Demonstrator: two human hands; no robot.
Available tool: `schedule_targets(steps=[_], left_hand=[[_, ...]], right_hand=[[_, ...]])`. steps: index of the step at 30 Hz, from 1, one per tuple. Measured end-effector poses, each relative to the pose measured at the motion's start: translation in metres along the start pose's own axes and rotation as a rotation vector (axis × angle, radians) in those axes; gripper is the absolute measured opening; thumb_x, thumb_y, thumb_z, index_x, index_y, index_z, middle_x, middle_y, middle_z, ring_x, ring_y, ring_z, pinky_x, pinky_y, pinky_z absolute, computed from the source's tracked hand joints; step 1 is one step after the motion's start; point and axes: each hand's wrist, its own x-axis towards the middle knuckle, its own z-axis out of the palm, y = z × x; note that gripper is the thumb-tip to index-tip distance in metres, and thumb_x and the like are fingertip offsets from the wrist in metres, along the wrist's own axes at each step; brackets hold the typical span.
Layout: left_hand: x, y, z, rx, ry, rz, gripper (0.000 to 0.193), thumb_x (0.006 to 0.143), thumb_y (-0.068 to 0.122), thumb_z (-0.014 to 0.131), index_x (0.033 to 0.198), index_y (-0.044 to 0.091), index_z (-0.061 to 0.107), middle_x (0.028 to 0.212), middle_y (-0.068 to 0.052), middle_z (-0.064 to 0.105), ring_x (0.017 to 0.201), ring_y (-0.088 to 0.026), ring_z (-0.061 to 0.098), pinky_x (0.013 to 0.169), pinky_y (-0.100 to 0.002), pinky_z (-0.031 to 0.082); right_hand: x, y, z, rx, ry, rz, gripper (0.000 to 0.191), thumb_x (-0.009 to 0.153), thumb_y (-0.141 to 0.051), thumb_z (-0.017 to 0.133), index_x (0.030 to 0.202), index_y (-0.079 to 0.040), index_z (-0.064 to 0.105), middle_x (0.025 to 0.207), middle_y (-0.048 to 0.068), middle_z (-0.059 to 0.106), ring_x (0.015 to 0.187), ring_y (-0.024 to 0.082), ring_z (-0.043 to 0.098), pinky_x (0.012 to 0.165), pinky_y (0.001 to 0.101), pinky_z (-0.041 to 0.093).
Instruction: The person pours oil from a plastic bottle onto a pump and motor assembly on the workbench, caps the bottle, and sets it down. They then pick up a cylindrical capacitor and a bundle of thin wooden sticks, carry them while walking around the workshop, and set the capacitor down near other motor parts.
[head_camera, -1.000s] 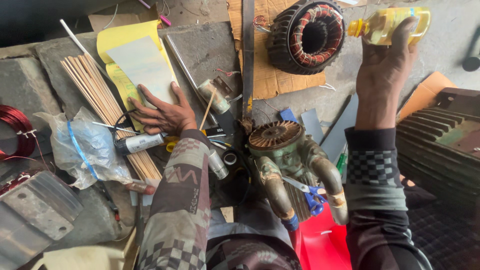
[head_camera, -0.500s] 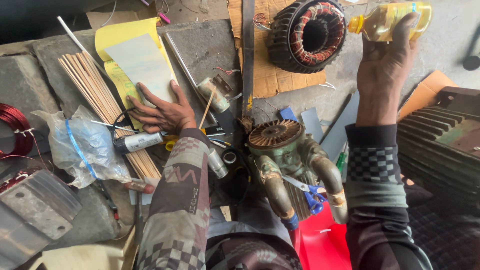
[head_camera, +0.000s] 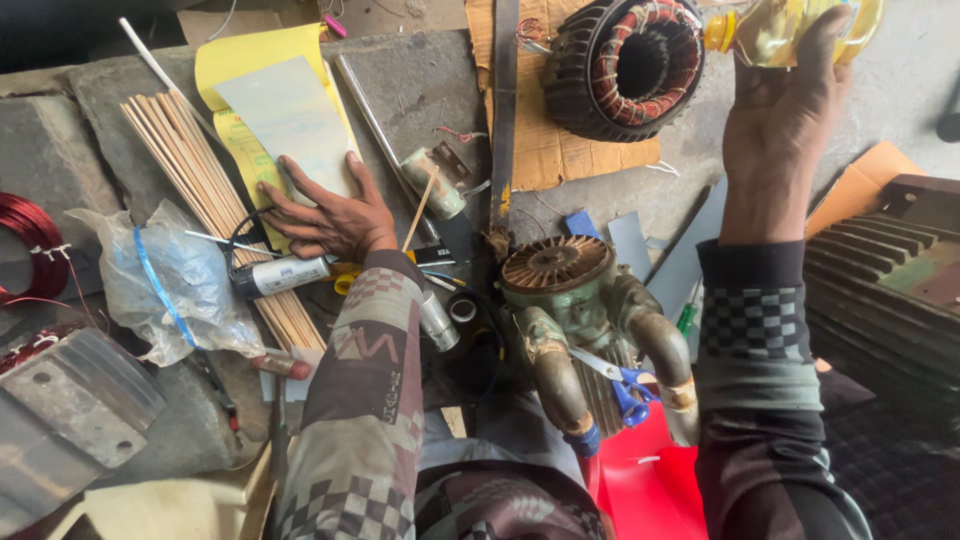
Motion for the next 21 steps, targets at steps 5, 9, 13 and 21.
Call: schedule_targets(steps=[5, 9, 13, 21], left_hand=[[0.0, 0.001, 0.0, -0.002, 0.001, -0.01, 0.087, 0.094, 0.08, 0.056, 0.161, 0.031, 0.032, 0.167, -0.014, 0.019, 0.151, -0.045, 0.02, 0.11, -0.064, 0.024], [-0.001, 0.0, -0.001, -0.009, -0.008, -0.003, 0.087, 0.095, 0.08, 0.056, 0.162, 0.031, 0.031, 0.168, -0.014, 0.02, 0.151, -0.045, 0.021, 0.111, -0.063, 0.024], [-0.001, 0.0, 0.0, -0.003, 0.001, 0.005, 0.087, 0.095, 0.079, 0.057, 0.162, 0.031, 0.031, 0.167, -0.014, 0.02, 0.151, -0.045, 0.021, 0.11, -0.064, 0.024], [-0.001, 0.0, 0.0, 0.018, 0.012, 0.003, 0.087, 0.093, 0.079, 0.059, 0.161, 0.031, 0.032, 0.166, -0.013, 0.019, 0.15, -0.046, 0.021, 0.11, -0.065, 0.023]], right_hand=[[0.008, 0.003, 0.003, 0.003, -0.04, -0.014, 0.054, 0.106, -0.034, 0.076, 0.142, -0.001, 0.053, 0.133, 0.013, 0.069, 0.116, 0.024, 0.07, 0.104, 0.0385, 0.06], [0.017, 0.011, 0.001, 0.004, -0.063, -0.026, 0.056, 0.103, -0.034, 0.079, 0.139, 0.0, 0.053, 0.133, 0.013, 0.07, 0.126, 0.027, 0.073, 0.104, 0.0414, 0.06], [0.015, 0.01, -0.002, 0.013, -0.085, -0.011, 0.056, 0.106, -0.034, 0.079, 0.142, 0.002, 0.054, 0.132, 0.014, 0.069, 0.119, 0.025, 0.069, 0.105, 0.0403, 0.059], [0.013, 0.01, 0.007, -0.009, -0.108, -0.011, 0.053, 0.108, -0.033, 0.076, 0.142, 0.0, 0.054, 0.131, 0.013, 0.069, 0.116, 0.025, 0.068, 0.103, 0.04, 0.058]])
